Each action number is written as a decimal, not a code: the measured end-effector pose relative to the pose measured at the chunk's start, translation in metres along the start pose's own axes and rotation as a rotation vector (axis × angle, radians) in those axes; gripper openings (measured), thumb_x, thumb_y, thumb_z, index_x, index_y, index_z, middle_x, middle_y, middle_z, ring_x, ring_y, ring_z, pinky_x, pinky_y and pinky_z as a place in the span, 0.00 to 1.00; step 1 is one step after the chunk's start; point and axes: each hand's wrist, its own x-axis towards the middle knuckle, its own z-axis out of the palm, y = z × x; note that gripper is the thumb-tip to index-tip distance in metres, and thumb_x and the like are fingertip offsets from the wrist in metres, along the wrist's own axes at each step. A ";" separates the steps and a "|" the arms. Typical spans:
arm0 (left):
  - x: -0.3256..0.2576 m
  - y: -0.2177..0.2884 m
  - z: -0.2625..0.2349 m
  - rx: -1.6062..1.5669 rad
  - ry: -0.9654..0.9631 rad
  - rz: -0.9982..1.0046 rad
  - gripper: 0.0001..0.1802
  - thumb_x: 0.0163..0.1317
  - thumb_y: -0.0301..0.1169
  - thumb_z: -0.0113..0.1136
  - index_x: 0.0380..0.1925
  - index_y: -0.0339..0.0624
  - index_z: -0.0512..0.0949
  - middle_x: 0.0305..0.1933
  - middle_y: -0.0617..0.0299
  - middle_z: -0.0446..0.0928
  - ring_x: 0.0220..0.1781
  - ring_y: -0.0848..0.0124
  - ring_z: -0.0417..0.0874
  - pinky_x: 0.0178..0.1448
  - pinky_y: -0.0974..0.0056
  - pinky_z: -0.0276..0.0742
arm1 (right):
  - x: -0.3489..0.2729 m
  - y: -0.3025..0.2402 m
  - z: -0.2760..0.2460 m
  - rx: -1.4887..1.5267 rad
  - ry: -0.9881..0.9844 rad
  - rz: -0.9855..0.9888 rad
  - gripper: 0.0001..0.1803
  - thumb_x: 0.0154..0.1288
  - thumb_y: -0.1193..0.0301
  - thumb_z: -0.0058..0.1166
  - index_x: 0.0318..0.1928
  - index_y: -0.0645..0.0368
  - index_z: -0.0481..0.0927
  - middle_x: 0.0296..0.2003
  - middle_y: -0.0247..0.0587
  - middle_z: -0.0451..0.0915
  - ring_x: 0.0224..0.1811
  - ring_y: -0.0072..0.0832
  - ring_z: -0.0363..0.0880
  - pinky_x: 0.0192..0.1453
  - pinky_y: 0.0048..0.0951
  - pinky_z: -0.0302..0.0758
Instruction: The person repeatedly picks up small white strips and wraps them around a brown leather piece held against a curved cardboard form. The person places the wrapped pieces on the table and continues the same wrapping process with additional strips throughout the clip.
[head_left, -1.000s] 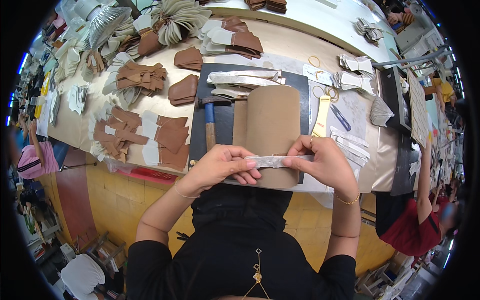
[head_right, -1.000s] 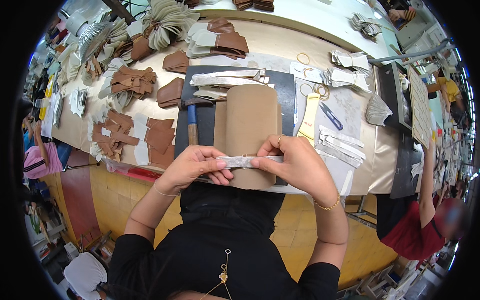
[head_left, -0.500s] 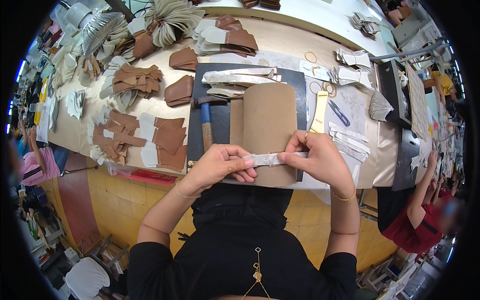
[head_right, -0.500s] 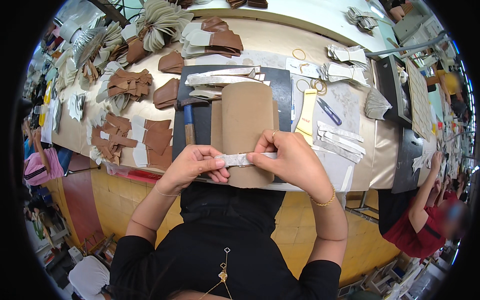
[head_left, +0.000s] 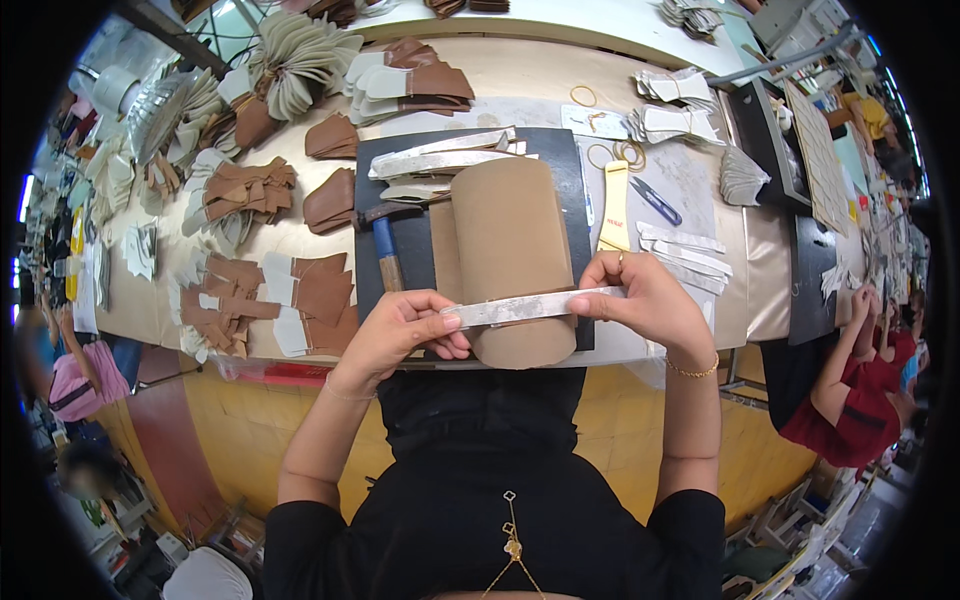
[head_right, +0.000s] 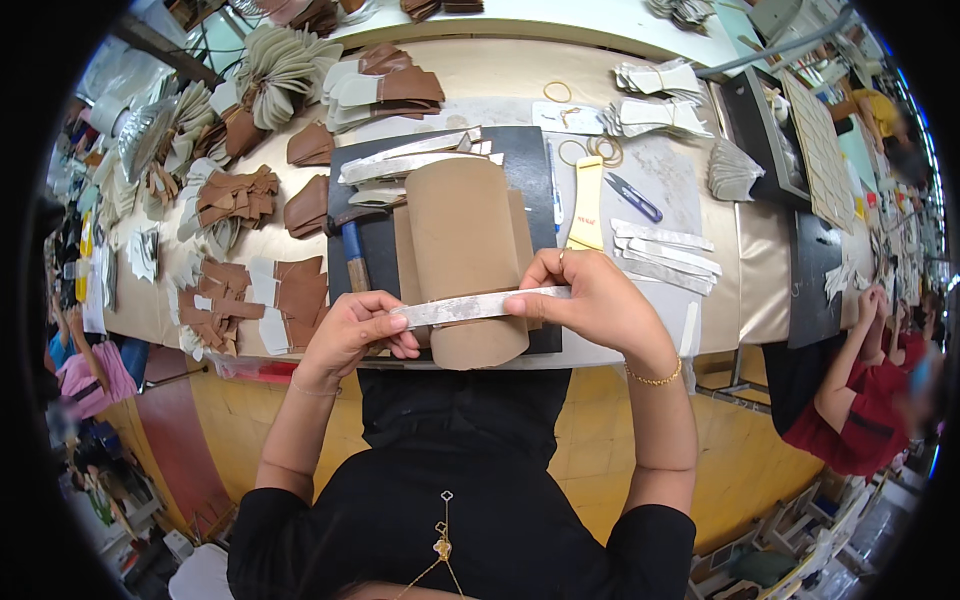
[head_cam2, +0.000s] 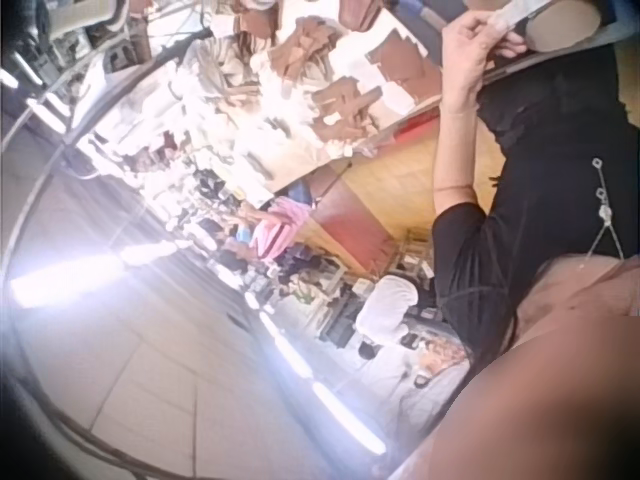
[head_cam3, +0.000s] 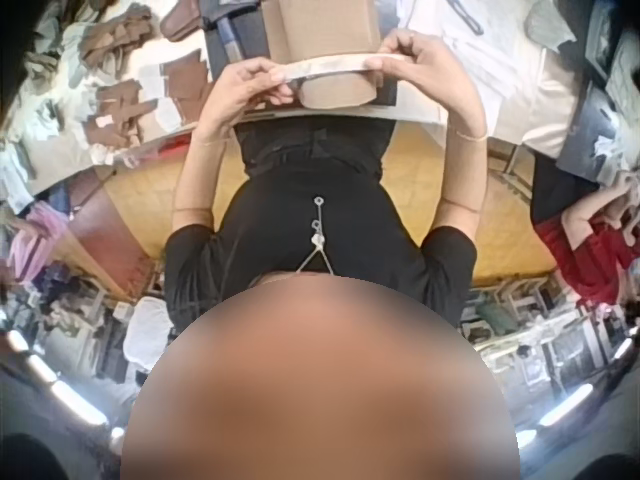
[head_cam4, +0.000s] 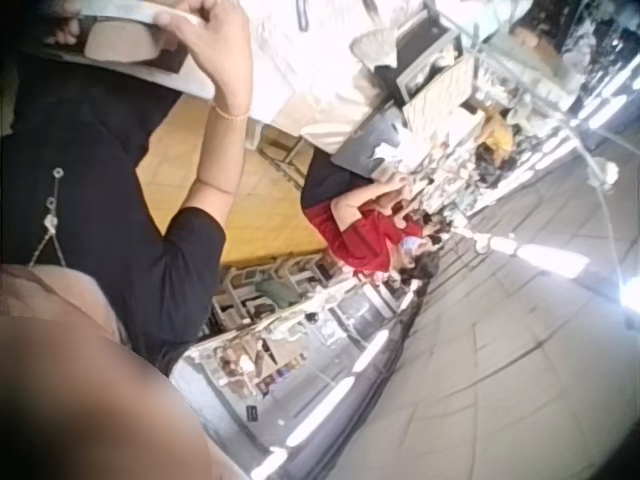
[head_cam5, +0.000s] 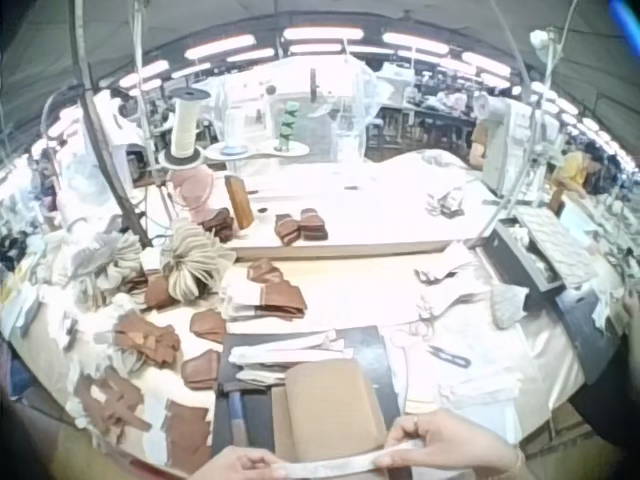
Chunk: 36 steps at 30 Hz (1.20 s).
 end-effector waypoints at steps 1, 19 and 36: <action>0.001 -0.001 -0.001 0.006 -0.002 0.000 0.09 0.63 0.28 0.61 0.36 0.31 0.77 0.29 0.51 0.82 0.30 0.66 0.86 0.36 0.69 0.83 | 0.000 0.003 -0.001 0.055 -0.006 0.018 0.15 0.58 0.65 0.67 0.27 0.61 0.76 0.24 0.29 0.77 0.27 0.14 0.73 0.32 0.17 0.70; 0.018 -0.016 -0.008 -0.113 -0.080 -0.023 0.09 0.63 0.29 0.60 0.37 0.31 0.77 0.29 0.52 0.82 0.30 0.65 0.86 0.36 0.67 0.84 | 0.010 0.071 0.009 0.564 0.002 0.044 0.16 0.63 0.60 0.62 0.33 0.60 0.76 0.25 0.32 0.79 0.27 0.17 0.78 0.33 0.17 0.77; 0.021 -0.022 -0.009 -0.138 -0.067 0.006 0.08 0.63 0.28 0.58 0.35 0.31 0.76 0.29 0.49 0.81 0.30 0.60 0.86 0.38 0.63 0.85 | 0.010 0.096 0.037 0.631 0.204 -0.049 0.12 0.66 0.64 0.59 0.36 0.62 0.77 0.26 0.30 0.77 0.28 0.15 0.75 0.35 0.19 0.77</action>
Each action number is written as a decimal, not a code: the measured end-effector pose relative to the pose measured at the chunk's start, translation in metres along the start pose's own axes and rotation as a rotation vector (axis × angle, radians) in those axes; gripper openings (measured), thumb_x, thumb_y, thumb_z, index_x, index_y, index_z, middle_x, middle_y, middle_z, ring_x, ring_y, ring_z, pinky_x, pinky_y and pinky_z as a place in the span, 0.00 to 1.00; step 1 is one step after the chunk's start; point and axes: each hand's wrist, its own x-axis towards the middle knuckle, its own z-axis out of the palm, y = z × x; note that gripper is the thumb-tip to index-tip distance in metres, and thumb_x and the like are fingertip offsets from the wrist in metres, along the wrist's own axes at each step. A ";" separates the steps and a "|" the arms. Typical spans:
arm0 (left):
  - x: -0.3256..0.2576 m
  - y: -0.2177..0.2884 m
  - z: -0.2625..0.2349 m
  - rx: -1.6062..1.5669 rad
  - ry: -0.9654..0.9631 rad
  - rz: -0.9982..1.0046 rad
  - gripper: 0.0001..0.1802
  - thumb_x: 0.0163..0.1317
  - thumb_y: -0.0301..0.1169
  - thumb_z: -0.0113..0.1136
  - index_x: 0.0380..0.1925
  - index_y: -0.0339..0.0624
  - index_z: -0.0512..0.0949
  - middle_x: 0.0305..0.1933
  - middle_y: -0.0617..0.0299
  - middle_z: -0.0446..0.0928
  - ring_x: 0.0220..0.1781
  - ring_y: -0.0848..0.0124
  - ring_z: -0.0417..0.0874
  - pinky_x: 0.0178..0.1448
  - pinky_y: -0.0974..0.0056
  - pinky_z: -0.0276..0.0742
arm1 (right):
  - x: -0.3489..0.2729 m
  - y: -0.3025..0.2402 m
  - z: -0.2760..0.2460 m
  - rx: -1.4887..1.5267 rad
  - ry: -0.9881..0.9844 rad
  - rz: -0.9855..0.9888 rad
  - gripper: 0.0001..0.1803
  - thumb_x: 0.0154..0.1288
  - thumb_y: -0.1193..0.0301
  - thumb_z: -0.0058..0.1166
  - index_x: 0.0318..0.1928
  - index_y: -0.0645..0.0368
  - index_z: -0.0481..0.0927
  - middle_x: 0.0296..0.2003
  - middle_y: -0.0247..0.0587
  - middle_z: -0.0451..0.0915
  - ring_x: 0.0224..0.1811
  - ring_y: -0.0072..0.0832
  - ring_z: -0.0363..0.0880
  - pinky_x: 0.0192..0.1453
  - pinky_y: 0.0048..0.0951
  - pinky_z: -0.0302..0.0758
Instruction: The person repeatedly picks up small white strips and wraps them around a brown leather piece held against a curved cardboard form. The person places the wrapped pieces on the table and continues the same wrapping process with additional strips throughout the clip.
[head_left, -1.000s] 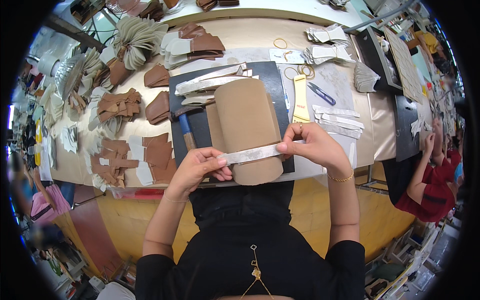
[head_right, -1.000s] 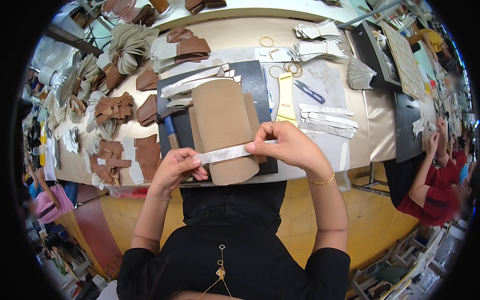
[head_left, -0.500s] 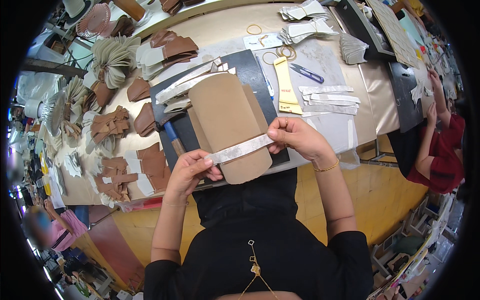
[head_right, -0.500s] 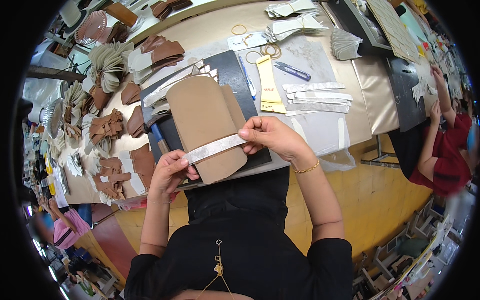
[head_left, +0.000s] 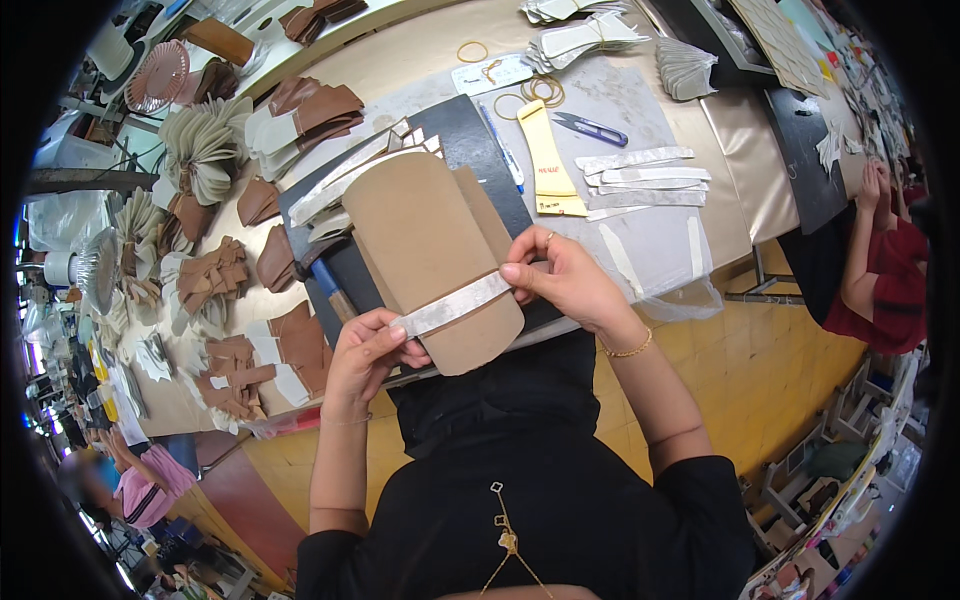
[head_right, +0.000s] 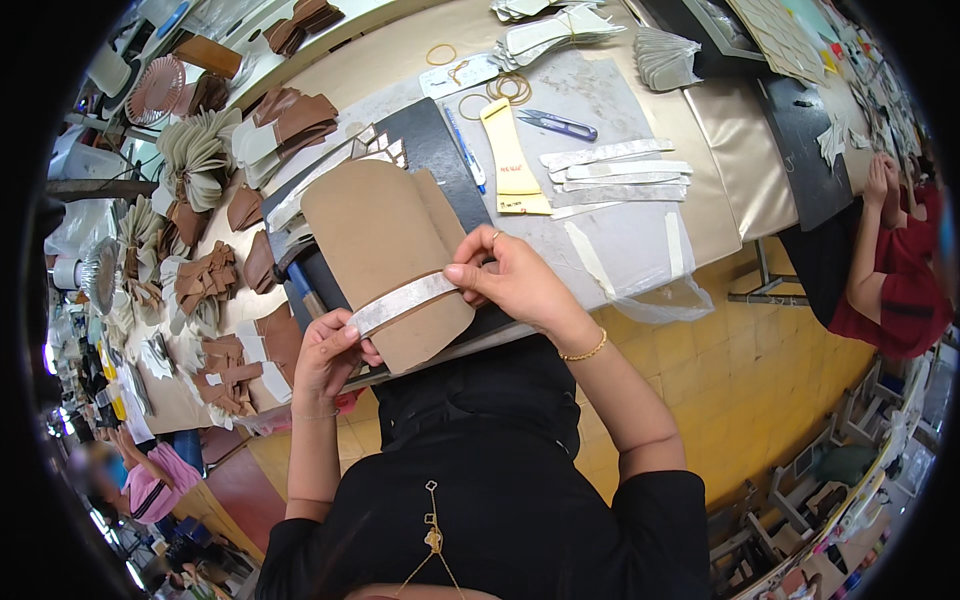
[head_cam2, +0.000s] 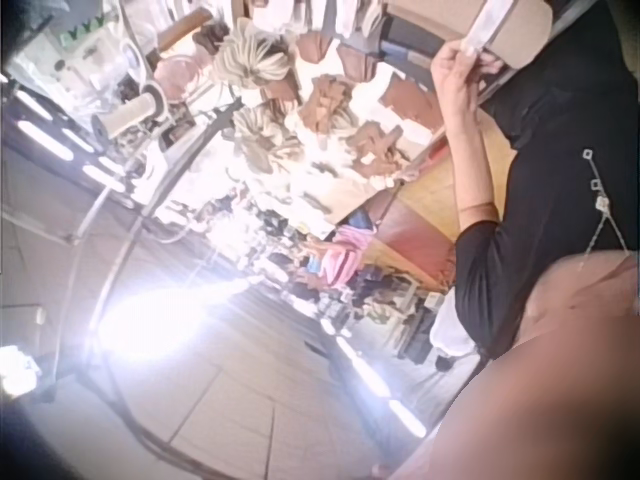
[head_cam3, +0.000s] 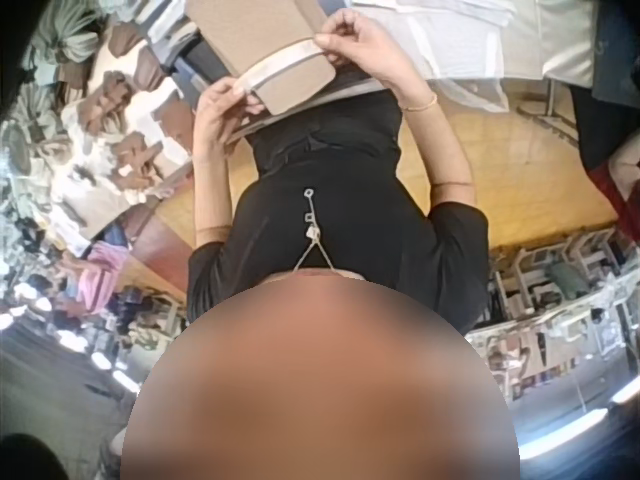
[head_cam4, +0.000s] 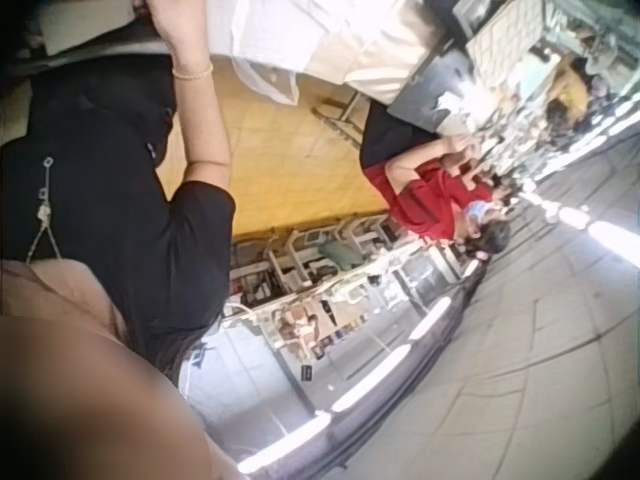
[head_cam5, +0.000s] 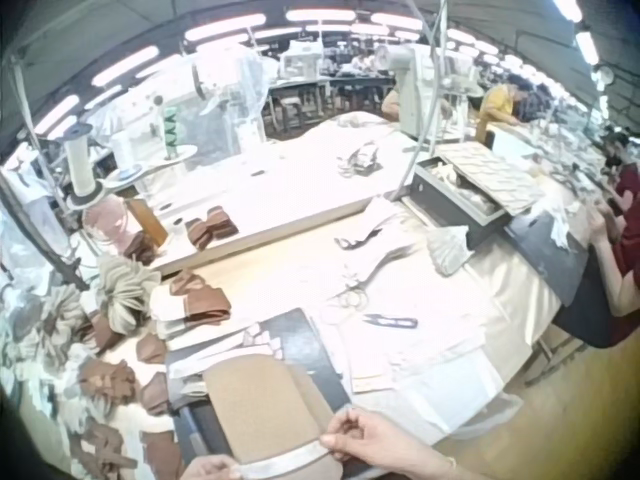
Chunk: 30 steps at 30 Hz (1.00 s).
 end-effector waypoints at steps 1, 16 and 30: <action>0.000 0.000 0.001 0.003 -0.001 0.002 0.08 0.63 0.28 0.59 0.35 0.31 0.76 0.29 0.49 0.81 0.30 0.60 0.86 0.38 0.63 0.85 | -0.002 0.003 0.003 0.023 0.027 -0.032 0.12 0.66 0.64 0.59 0.36 0.62 0.77 0.26 0.30 0.76 0.28 0.15 0.75 0.34 0.19 0.76; -0.007 -0.010 0.005 -0.052 -0.005 0.080 0.09 0.63 0.30 0.59 0.36 0.33 0.75 0.31 0.50 0.81 0.32 0.62 0.86 0.39 0.63 0.85 | -0.029 -0.034 0.031 -0.743 0.408 -0.694 0.10 0.61 0.74 0.58 0.43 0.62 0.79 0.41 0.42 0.77 0.44 0.33 0.77 0.49 0.30 0.73; -0.004 -0.008 0.014 -0.001 0.092 0.118 0.08 0.62 0.29 0.60 0.35 0.35 0.75 0.37 0.56 0.79 0.34 0.68 0.84 0.40 0.64 0.83 | -0.036 -0.019 0.071 -1.360 -0.129 -0.989 0.35 0.59 0.55 0.57 0.61 0.65 0.70 0.67 0.46 0.63 0.72 0.40 0.55 0.76 0.48 0.46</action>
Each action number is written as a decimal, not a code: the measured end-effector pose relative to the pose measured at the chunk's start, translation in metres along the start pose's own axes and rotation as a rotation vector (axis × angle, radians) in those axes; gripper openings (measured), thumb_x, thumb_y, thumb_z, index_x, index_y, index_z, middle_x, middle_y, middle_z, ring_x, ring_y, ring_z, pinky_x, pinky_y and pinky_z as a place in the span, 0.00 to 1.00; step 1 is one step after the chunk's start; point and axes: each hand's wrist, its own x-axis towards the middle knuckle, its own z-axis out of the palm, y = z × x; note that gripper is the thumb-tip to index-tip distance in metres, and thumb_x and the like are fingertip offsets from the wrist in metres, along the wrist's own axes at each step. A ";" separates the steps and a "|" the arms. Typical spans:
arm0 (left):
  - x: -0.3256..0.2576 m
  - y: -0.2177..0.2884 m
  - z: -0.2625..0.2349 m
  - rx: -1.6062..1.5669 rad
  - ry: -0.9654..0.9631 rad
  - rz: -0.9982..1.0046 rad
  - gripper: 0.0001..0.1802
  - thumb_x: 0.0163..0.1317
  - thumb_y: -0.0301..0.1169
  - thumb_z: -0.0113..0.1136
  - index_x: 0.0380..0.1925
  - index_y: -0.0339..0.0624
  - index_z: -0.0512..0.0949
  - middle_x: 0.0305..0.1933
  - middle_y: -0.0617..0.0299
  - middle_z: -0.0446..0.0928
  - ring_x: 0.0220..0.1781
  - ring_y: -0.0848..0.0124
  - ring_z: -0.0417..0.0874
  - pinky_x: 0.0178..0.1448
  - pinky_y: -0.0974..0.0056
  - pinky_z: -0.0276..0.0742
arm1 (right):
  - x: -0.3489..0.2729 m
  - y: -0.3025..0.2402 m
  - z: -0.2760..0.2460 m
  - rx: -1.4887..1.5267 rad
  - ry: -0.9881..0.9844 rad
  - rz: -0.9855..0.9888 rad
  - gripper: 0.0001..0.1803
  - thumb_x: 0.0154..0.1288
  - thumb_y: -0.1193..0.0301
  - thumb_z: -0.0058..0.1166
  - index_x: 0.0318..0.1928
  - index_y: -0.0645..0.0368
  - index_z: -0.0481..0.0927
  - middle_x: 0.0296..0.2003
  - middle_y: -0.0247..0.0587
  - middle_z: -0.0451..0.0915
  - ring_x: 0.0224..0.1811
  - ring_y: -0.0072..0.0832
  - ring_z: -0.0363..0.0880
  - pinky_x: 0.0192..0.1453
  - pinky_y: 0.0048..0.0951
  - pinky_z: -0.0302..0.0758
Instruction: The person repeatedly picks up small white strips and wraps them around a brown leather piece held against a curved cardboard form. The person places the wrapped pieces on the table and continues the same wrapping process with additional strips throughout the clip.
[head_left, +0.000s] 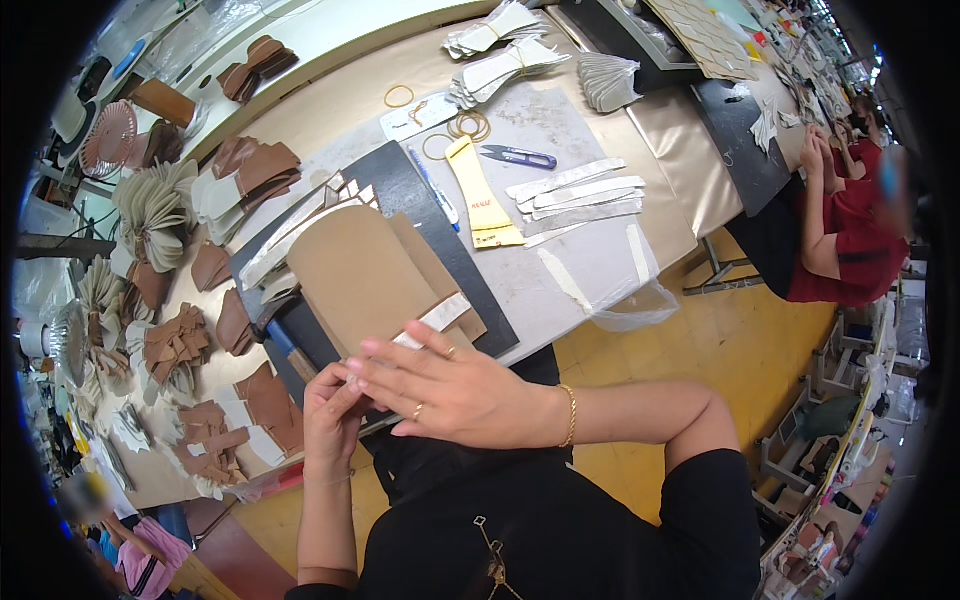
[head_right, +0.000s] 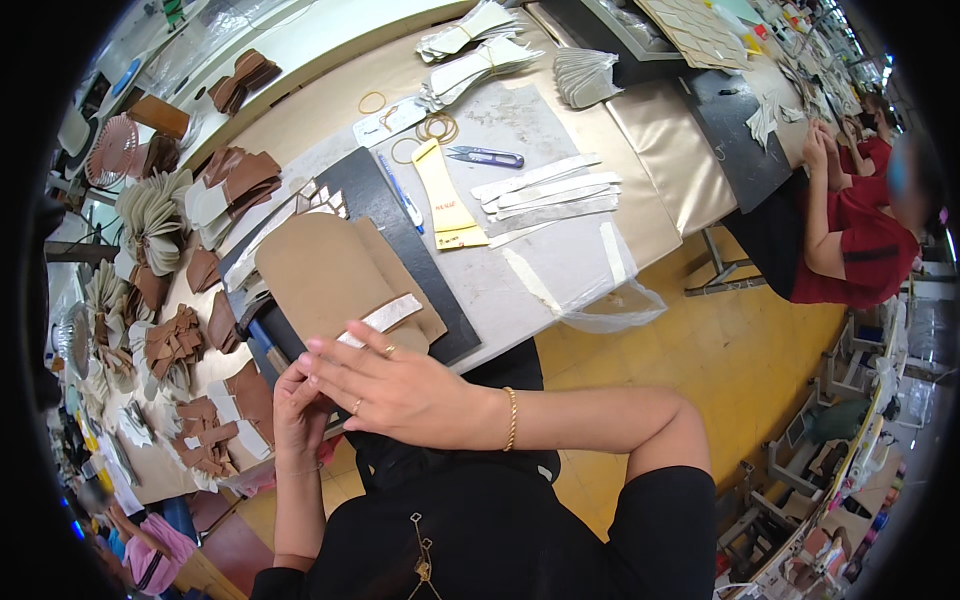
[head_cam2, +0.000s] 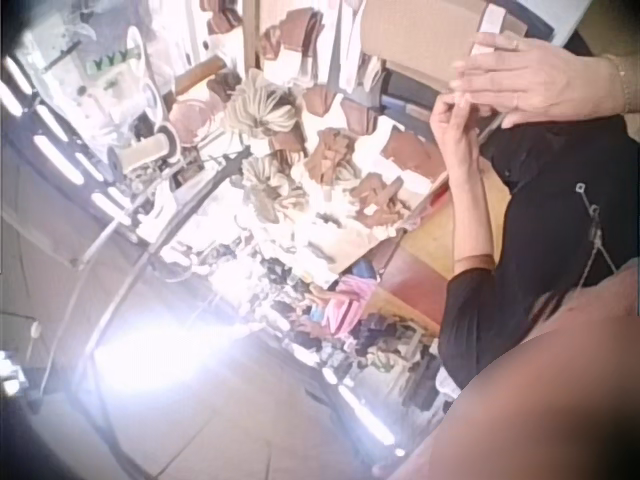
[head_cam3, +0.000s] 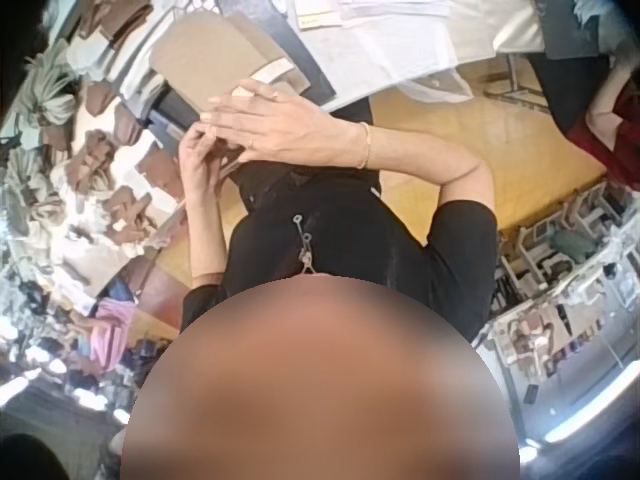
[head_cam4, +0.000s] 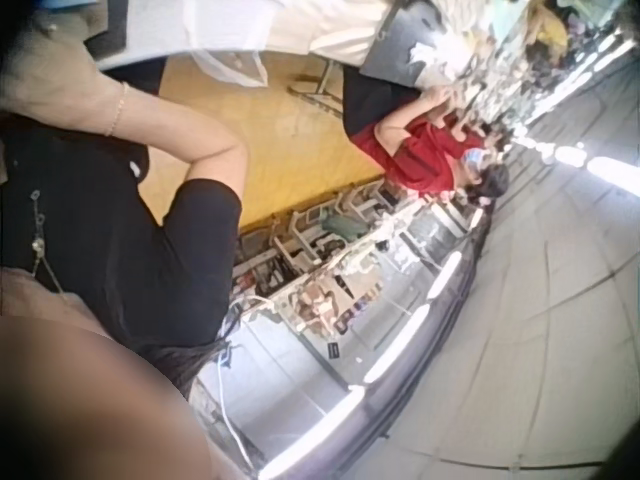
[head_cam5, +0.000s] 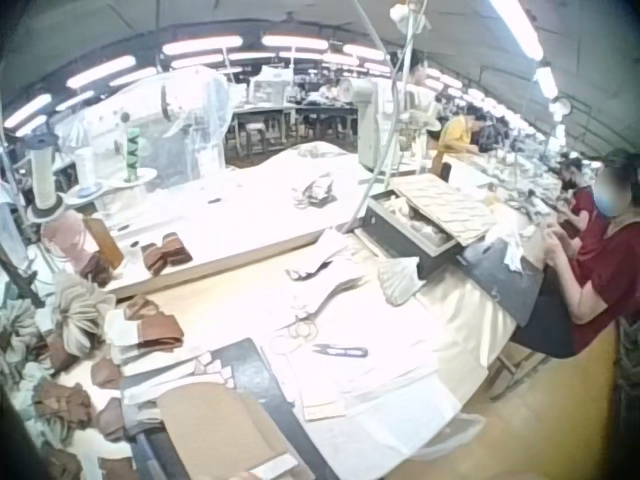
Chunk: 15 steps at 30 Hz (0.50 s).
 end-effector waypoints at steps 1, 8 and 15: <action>0.002 -0.001 -0.001 0.000 -0.048 0.027 0.08 0.62 0.29 0.60 0.34 0.34 0.75 0.35 0.53 0.79 0.31 0.65 0.84 0.37 0.63 0.84 | -0.005 0.003 0.000 0.055 0.025 0.040 0.35 0.59 0.56 0.58 0.62 0.63 0.69 0.68 0.47 0.62 0.73 0.41 0.55 0.75 0.49 0.47; 0.005 -0.005 -0.010 -0.051 -0.083 -0.003 0.09 0.61 0.29 0.61 0.33 0.34 0.75 0.32 0.52 0.80 0.29 0.65 0.84 0.37 0.62 0.84 | -0.027 0.000 0.022 0.456 0.321 0.368 0.47 0.52 0.61 0.69 0.69 0.57 0.59 0.69 0.52 0.57 0.72 0.47 0.56 0.71 0.43 0.60; 0.003 0.001 -0.005 -0.013 -0.076 -0.009 0.08 0.61 0.28 0.61 0.33 0.34 0.75 0.32 0.52 0.80 0.31 0.64 0.84 0.37 0.62 0.84 | -0.055 0.020 0.043 1.130 0.370 0.624 0.56 0.57 0.60 0.65 0.74 0.57 0.38 0.69 0.53 0.57 0.71 0.41 0.59 0.72 0.36 0.58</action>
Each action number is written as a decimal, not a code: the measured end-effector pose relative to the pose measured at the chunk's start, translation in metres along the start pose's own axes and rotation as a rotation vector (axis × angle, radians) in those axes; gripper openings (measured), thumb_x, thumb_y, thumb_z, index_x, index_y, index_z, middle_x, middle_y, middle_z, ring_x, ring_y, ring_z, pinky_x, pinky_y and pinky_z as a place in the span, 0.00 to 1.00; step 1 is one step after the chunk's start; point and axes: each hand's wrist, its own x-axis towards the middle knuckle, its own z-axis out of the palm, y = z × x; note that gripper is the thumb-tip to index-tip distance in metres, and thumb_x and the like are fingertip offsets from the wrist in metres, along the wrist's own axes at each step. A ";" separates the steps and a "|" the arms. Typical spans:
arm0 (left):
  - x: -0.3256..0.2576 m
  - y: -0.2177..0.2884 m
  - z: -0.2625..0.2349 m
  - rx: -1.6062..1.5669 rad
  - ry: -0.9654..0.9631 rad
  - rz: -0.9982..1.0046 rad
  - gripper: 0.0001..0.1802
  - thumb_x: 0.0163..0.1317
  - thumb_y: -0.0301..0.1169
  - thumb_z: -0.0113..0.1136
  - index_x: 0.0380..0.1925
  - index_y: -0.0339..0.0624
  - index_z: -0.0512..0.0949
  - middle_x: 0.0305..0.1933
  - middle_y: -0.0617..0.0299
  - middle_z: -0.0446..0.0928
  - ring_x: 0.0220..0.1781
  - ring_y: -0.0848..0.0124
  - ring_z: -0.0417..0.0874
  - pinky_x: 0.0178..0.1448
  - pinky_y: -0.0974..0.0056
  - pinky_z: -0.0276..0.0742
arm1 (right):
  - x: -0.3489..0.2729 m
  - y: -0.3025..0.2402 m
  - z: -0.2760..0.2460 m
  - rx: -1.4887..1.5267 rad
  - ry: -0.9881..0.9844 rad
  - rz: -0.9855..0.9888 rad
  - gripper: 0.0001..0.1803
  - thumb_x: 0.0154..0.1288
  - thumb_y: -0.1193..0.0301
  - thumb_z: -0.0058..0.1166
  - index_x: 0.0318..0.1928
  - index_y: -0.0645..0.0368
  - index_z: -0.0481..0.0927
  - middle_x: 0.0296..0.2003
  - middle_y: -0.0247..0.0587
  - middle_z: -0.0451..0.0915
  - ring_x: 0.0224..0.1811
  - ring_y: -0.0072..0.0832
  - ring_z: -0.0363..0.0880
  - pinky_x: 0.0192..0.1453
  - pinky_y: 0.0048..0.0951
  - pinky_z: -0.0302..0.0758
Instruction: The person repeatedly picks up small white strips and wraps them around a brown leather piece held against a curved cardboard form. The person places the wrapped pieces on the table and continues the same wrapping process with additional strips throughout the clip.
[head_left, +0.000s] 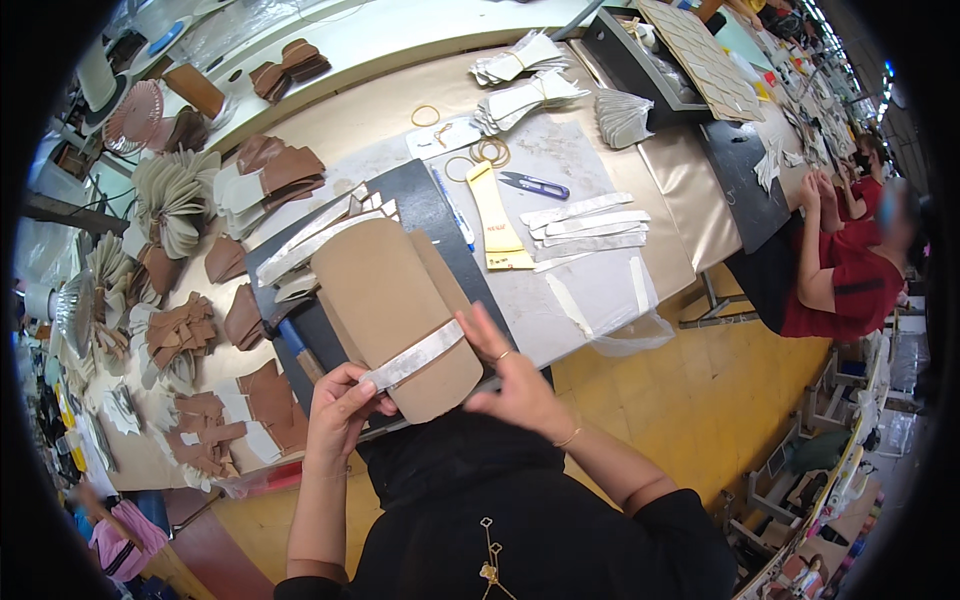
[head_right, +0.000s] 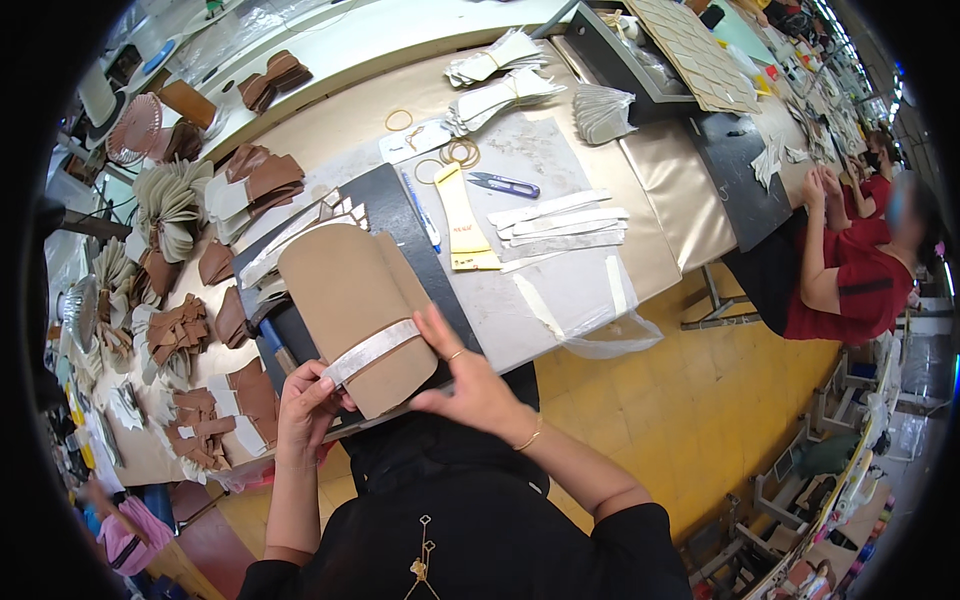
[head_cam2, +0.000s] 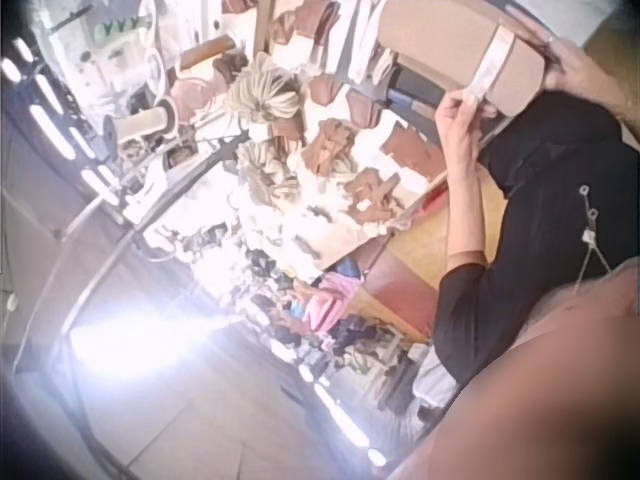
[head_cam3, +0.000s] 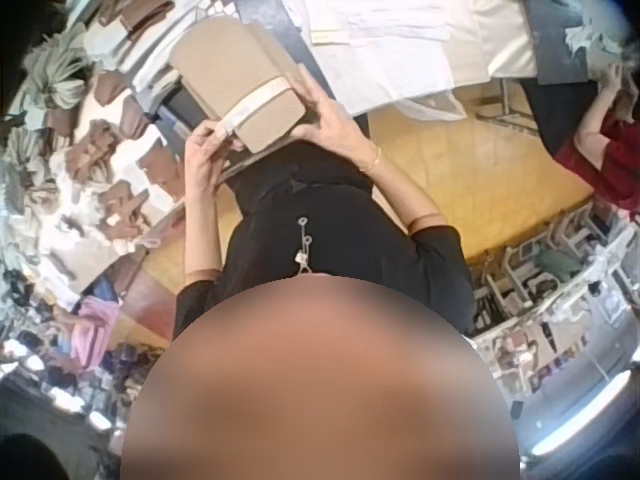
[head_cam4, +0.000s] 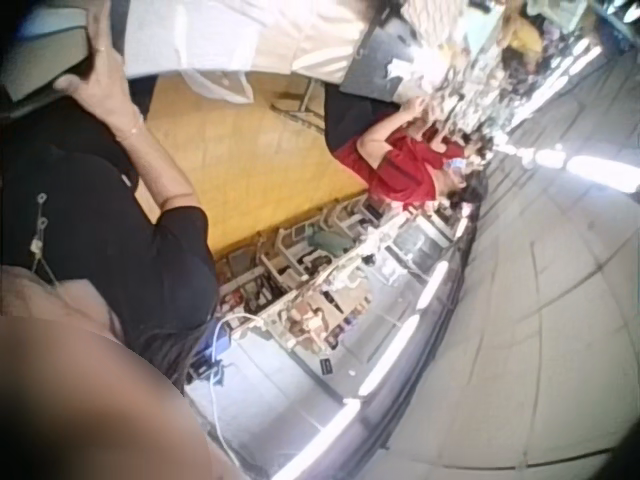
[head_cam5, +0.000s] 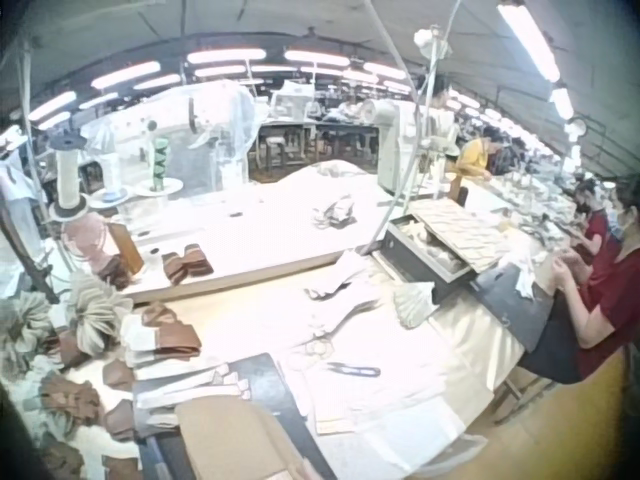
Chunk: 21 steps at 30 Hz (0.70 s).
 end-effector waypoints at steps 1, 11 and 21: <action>0.000 0.003 0.002 0.015 0.004 0.008 0.08 0.61 0.28 0.61 0.33 0.33 0.75 0.32 0.52 0.79 0.31 0.64 0.84 0.36 0.62 0.84 | 0.004 0.003 -0.008 0.261 0.010 0.018 0.55 0.60 0.59 0.63 0.74 0.58 0.37 0.69 0.52 0.58 0.71 0.39 0.59 0.72 0.36 0.57; -0.002 0.063 0.044 0.128 -0.202 0.211 0.09 0.60 0.27 0.62 0.33 0.29 0.78 0.31 0.54 0.75 0.29 0.63 0.84 0.33 0.64 0.83 | 0.032 -0.019 -0.123 -1.218 0.544 -0.258 0.08 0.58 0.77 0.58 0.40 0.59 0.83 0.41 0.42 0.78 0.46 0.39 0.75 0.50 0.35 0.72; 0.043 0.125 0.007 0.075 -0.044 0.488 0.10 0.67 0.33 0.54 0.38 0.35 0.74 0.25 0.58 0.76 0.19 0.68 0.80 0.20 0.70 0.75 | 0.035 -0.005 -0.147 -1.361 0.417 -0.256 0.14 0.53 0.76 0.61 0.43 0.58 0.81 0.41 0.40 0.77 0.46 0.38 0.73 0.52 0.38 0.69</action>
